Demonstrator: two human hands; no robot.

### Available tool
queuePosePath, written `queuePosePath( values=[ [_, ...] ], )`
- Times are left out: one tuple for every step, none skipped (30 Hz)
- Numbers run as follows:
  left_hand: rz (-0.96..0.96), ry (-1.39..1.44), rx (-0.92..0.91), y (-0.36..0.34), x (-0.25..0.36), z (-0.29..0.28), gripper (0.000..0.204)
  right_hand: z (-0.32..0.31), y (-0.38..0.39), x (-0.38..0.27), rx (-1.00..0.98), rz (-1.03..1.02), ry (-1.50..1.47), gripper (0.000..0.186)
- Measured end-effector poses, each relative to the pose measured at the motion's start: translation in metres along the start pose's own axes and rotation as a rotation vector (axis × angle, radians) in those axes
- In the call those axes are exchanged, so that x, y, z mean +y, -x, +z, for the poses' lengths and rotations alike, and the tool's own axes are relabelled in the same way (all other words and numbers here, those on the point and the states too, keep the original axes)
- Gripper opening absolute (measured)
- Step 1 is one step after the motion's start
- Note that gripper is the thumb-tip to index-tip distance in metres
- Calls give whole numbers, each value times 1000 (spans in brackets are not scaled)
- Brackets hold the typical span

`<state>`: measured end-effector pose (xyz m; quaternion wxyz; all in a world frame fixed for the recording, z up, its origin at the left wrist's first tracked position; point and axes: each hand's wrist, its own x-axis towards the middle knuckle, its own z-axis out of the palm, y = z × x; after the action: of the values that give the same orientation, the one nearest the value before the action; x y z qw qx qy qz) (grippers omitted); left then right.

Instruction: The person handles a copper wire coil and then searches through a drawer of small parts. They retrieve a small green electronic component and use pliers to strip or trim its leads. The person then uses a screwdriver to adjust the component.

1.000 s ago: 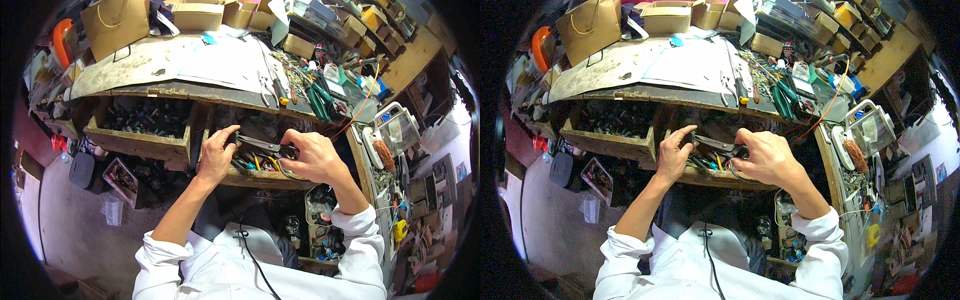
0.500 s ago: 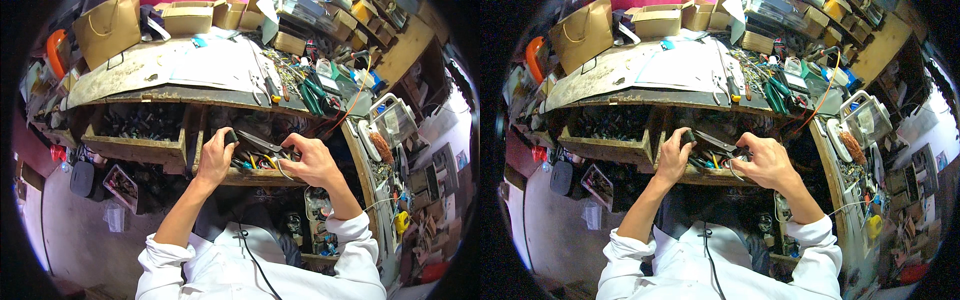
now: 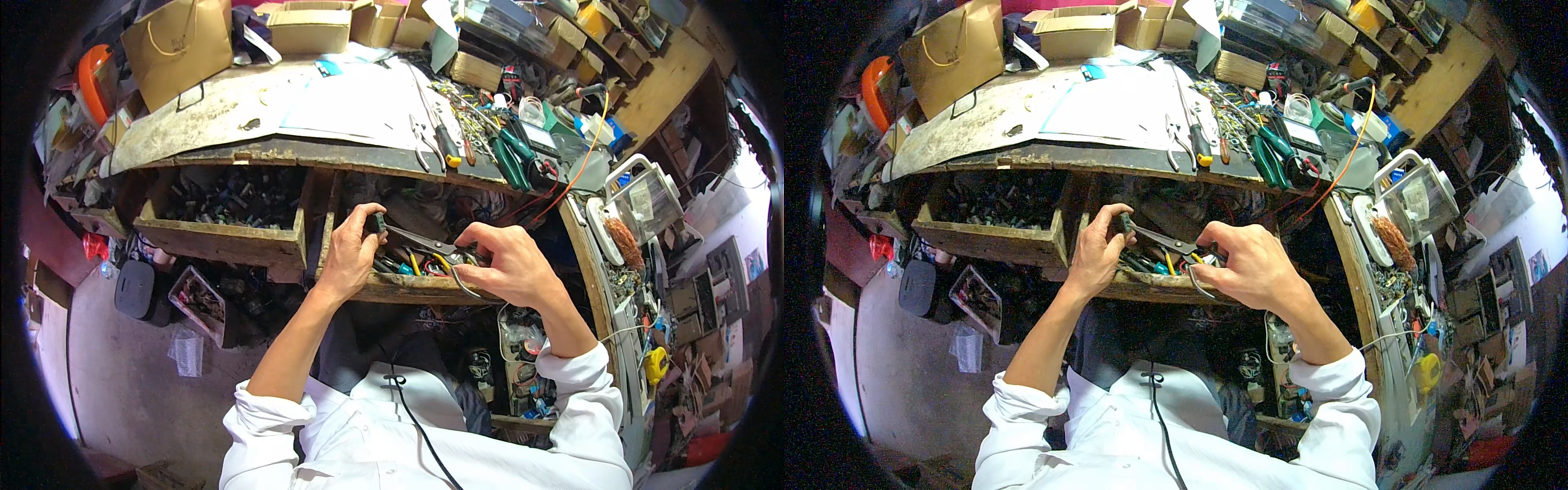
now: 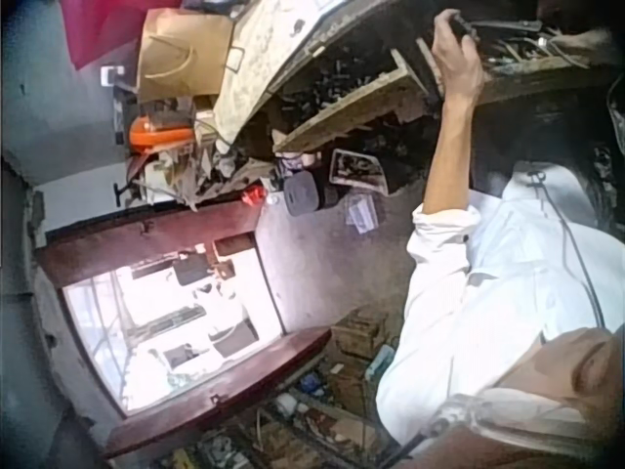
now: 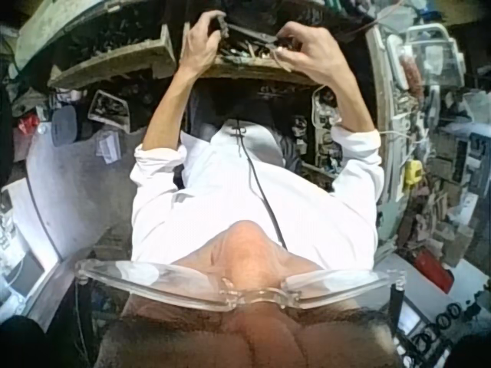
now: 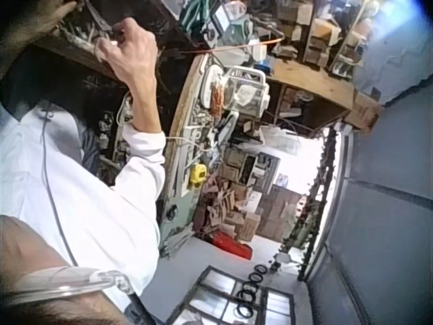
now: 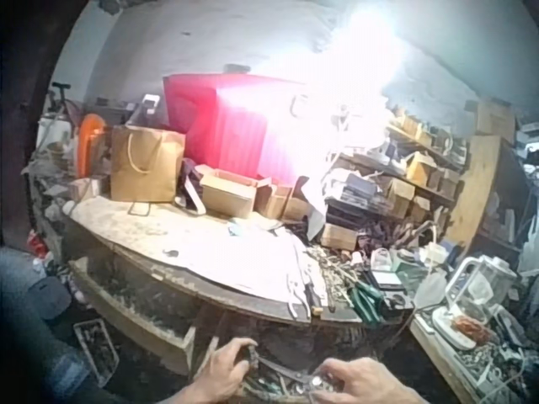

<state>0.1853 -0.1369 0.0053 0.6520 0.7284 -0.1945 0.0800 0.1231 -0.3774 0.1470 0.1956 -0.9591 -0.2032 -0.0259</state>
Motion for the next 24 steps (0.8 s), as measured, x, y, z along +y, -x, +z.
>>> queuePosePath(
  values=[
    [11,-2,-6,0,-1,0,39,-1,0,-1,-8,7,13,39],
    [21,-4,-13,0,-2,0,39,-2,-1,-2,-16,13,26,39],
    [21,-6,-17,0,-1,0,40,-2,-1,-3,-24,19,38,38],
    [21,-8,-20,0,1,-1,40,-4,-1,-5,-32,25,58,38],
    [21,-10,-24,1,3,-1,40,-6,-1,-7,-41,31,77,38],
    [53,-19,-16,1,2,0,39,-8,-1,-10,-50,38,97,37],
    [85,-28,-8,0,1,1,38,-8,-1,-12,-50,25,124,37],
    [117,-37,-1,0,0,1,37,-9,-3,-14,-50,11,150,37],
    [105,-67,-16,0,-2,1,35,-10,-4,-15,-50,-1,175,37],
    [94,-97,-32,0,-4,1,33,-13,-5,-17,-70,-10,197,37],
    [82,-127,-48,0,-5,1,31,-16,-5,-20,-90,-18,220,36],
    [146,-137,-47,0,-6,4,29,-18,-6,-22,-109,-27,241,36],
    [135,-140,-52,0,-7,4,28,-20,-7,-24,-128,-43,237,35],
    [124,-143,-56,0,-7,5,27,-20,-9,-25,-147,-59,233,34],
    [114,-149,-58,0,-7,5,27,-21,-12,-27,-165,-79,229,34],
    [87,-162,-60,0,-6,4,24,-22,-14,-28,-182,-97,249,34],
    [60,-176,-61,0,-4,2,23,-22,-16,-26,-183,-125,218,35],
    [33,-183,-64,0,-2,2,22,-22,-18,-23,-186,-148,192,36],
    [43,-184,-57,-1,-2,2,21,-23,-19,-22,-188,-172,166,37],
    [53,-185,-50,-2,-2,2,21,-24,-19,-23,-203,-162,128,38],
    [61,-192,-39,-2,-2,2,22,-24,-21,-23,-216,-157,86,39],
    [48,-188,0,-2,-2,2,23,-24,-22,-25,-230,-153,44,41],
    [35,-184,39,-2,-2,3,25,-25,-24,-28,-275,-69,7,41],
    [21,-180,77,-1,-3,3,26,-26,-24,-32,-320,17,-32,42]
  ],
)
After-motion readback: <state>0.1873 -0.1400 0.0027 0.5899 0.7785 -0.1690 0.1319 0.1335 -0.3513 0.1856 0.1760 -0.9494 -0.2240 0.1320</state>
